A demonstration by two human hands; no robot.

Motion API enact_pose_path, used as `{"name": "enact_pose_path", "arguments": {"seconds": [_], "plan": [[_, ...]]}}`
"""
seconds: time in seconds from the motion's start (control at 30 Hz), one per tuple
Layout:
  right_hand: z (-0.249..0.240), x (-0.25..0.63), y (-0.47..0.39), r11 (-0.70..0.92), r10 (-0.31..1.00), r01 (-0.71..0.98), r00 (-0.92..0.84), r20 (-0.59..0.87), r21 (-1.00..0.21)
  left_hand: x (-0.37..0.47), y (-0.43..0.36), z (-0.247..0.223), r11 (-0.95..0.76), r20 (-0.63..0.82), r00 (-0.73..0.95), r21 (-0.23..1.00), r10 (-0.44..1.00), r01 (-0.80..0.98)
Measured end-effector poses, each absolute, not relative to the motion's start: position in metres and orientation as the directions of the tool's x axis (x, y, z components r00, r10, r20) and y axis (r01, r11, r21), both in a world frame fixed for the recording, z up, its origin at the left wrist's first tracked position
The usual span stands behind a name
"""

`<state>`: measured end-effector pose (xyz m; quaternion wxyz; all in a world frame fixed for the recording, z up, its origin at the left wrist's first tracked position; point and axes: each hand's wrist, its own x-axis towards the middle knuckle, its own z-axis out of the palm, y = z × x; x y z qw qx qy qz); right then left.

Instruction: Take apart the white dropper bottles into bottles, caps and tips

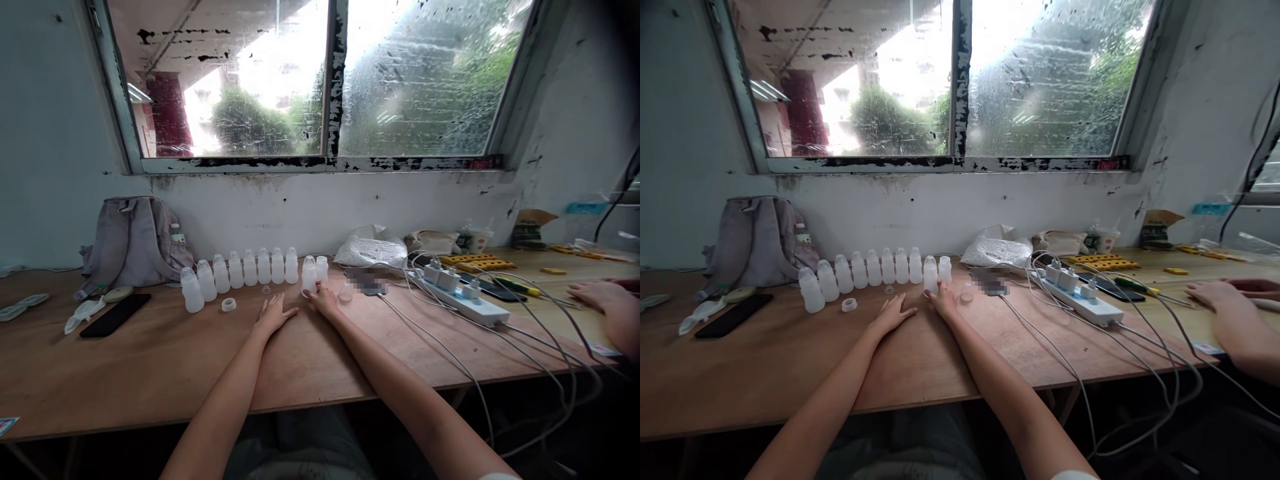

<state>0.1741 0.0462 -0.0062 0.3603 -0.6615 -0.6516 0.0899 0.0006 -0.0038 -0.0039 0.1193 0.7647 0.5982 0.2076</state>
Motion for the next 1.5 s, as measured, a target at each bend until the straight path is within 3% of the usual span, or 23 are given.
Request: {"name": "enact_pose_path", "arguments": {"seconds": [0.77,0.87,1.03,1.17,1.33,1.5], "plan": [[0.004,0.153,0.083,-0.005,0.933,0.866,0.184,0.309,-0.5,0.003,-0.005,-0.008,-0.25,0.199,0.182,0.408,0.963,0.878],[0.003,0.153,0.081,0.042,0.933,0.881,0.134,0.334,-0.471,0.002,-0.008,-0.005,-0.172,0.233,0.083,0.39,0.969,0.905],[0.002,0.146,0.068,0.215,0.918,0.893,-0.046,0.395,-0.396,-0.015,-0.008,0.004,0.145,0.346,-0.266,0.339,0.899,0.93],[0.0,0.122,0.052,0.42,0.867,0.848,-0.269,0.42,-0.324,-0.039,-0.006,0.007,0.333,0.366,-0.503,0.436,0.783,0.836],[-0.004,0.086,0.044,0.632,0.766,0.733,-0.543,0.345,-0.25,-0.054,-0.004,0.007,0.335,0.298,-0.552,0.546,0.779,0.768],[-0.005,0.074,0.047,0.565,0.825,0.725,-0.502,0.259,-0.393,-0.06,0.0,0.004,0.259,0.315,-0.524,0.604,0.791,0.754]]}}
